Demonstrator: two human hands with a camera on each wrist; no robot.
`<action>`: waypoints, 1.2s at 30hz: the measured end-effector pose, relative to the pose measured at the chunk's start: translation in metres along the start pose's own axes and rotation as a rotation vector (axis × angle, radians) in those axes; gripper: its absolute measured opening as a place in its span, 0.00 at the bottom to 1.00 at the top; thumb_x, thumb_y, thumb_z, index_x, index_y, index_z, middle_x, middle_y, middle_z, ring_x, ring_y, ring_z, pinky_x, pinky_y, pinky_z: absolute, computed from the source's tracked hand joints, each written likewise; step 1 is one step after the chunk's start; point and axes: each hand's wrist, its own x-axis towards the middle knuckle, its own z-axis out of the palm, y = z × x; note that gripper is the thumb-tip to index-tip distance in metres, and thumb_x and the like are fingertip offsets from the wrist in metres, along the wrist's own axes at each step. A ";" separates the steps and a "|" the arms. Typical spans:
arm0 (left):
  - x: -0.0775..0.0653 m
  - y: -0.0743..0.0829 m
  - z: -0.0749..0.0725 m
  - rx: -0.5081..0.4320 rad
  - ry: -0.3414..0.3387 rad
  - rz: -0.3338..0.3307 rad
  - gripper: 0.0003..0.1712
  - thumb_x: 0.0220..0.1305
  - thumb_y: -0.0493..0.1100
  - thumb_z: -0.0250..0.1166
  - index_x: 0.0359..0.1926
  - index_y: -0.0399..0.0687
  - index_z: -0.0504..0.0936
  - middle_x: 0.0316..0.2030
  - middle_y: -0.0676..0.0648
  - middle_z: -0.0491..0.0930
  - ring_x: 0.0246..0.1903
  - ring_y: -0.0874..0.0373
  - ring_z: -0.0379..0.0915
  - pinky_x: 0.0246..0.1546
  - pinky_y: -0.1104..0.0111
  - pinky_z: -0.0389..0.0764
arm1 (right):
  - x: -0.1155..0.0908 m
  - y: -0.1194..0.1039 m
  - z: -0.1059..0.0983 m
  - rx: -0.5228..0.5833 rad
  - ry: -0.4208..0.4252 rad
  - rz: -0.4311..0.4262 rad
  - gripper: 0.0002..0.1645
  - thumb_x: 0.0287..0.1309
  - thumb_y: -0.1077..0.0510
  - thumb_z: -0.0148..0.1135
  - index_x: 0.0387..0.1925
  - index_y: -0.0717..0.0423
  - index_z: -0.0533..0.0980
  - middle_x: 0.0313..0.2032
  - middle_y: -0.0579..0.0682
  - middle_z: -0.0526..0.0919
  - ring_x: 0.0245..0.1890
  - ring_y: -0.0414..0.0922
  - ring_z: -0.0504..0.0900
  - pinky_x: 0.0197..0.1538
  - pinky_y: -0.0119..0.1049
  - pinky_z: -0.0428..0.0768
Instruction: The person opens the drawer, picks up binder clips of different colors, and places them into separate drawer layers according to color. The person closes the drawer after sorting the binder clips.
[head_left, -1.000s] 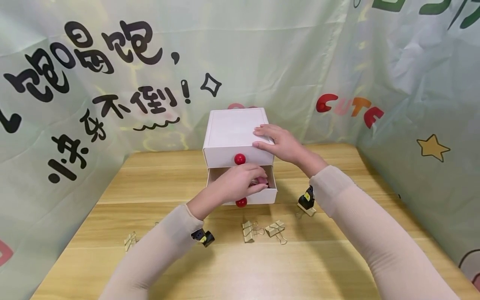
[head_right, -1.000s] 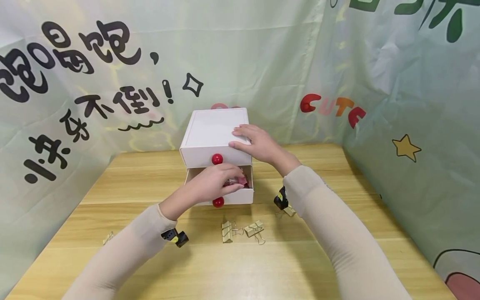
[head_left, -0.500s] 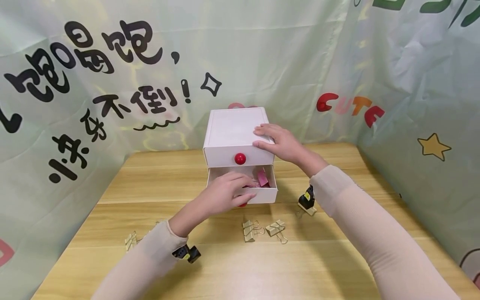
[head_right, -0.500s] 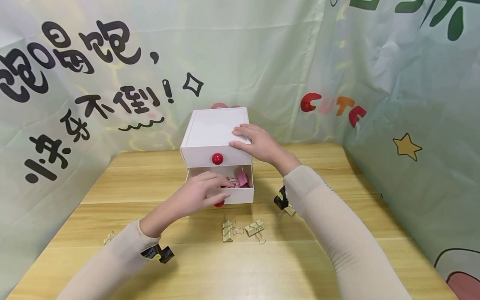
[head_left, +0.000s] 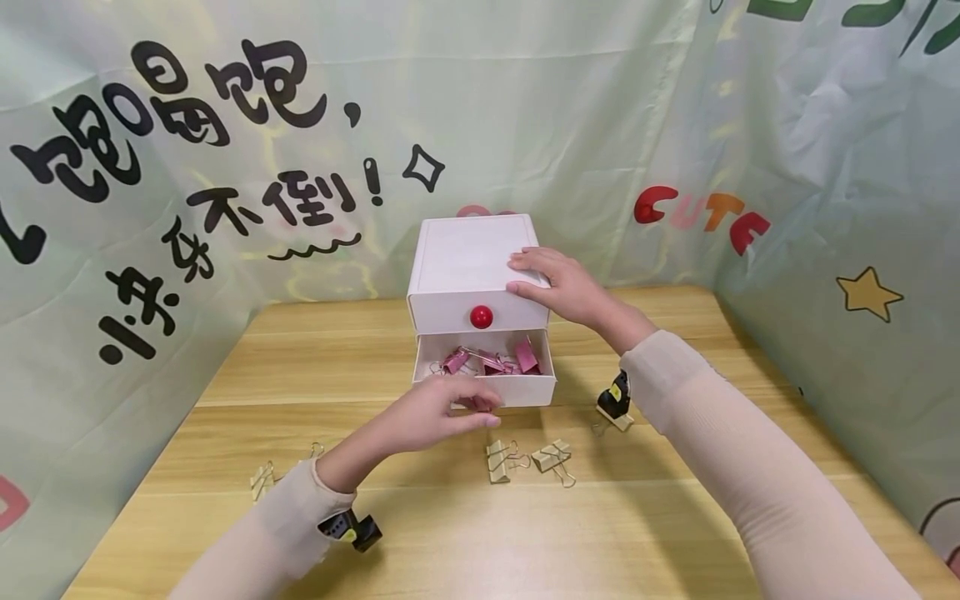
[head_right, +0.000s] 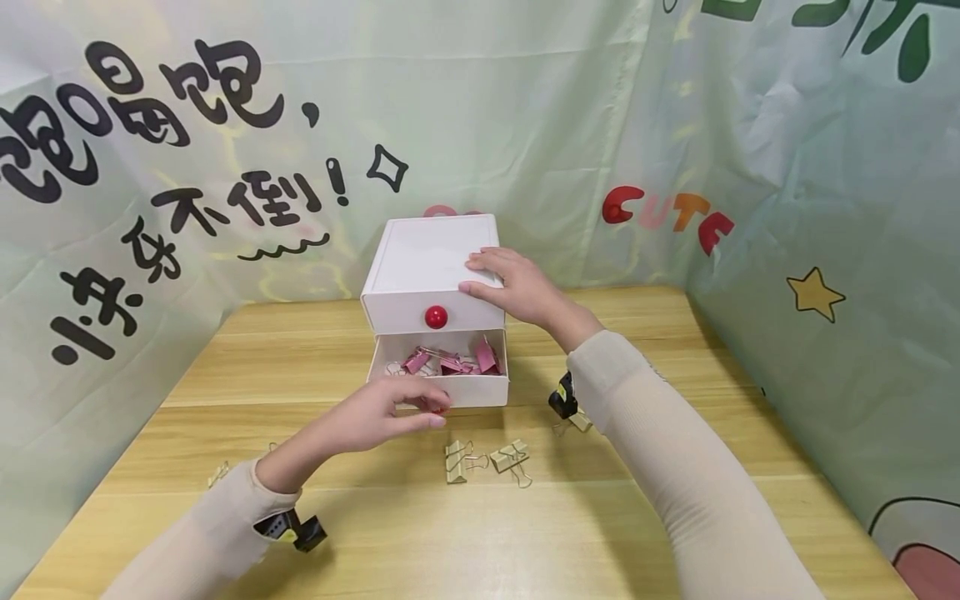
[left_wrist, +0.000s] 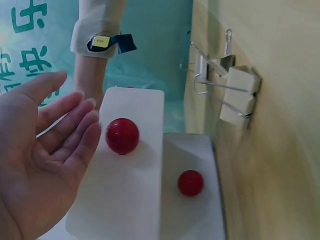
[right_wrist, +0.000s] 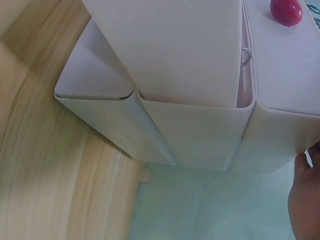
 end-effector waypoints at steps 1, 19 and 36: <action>-0.001 -0.001 0.001 -0.048 -0.031 -0.019 0.14 0.67 0.52 0.64 0.48 0.52 0.84 0.42 0.60 0.82 0.42 0.67 0.77 0.47 0.65 0.80 | 0.000 0.000 0.000 0.000 -0.001 0.000 0.35 0.63 0.35 0.58 0.64 0.50 0.74 0.68 0.47 0.69 0.72 0.47 0.57 0.71 0.51 0.54; -0.012 -0.040 0.042 -0.799 -0.142 -0.398 0.24 0.73 0.46 0.58 0.56 0.26 0.76 0.51 0.32 0.79 0.52 0.38 0.76 0.55 0.57 0.77 | 0.000 0.003 0.001 -0.001 -0.009 0.025 0.36 0.63 0.34 0.58 0.65 0.49 0.73 0.69 0.46 0.67 0.72 0.46 0.56 0.72 0.52 0.54; -0.001 -0.035 0.055 -1.349 0.144 -0.509 0.29 0.69 0.50 0.61 0.57 0.29 0.71 0.56 0.29 0.73 0.58 0.38 0.71 0.64 0.52 0.66 | 0.000 -0.001 0.000 0.003 0.003 0.001 0.33 0.64 0.38 0.60 0.63 0.51 0.74 0.68 0.48 0.69 0.72 0.47 0.58 0.72 0.50 0.54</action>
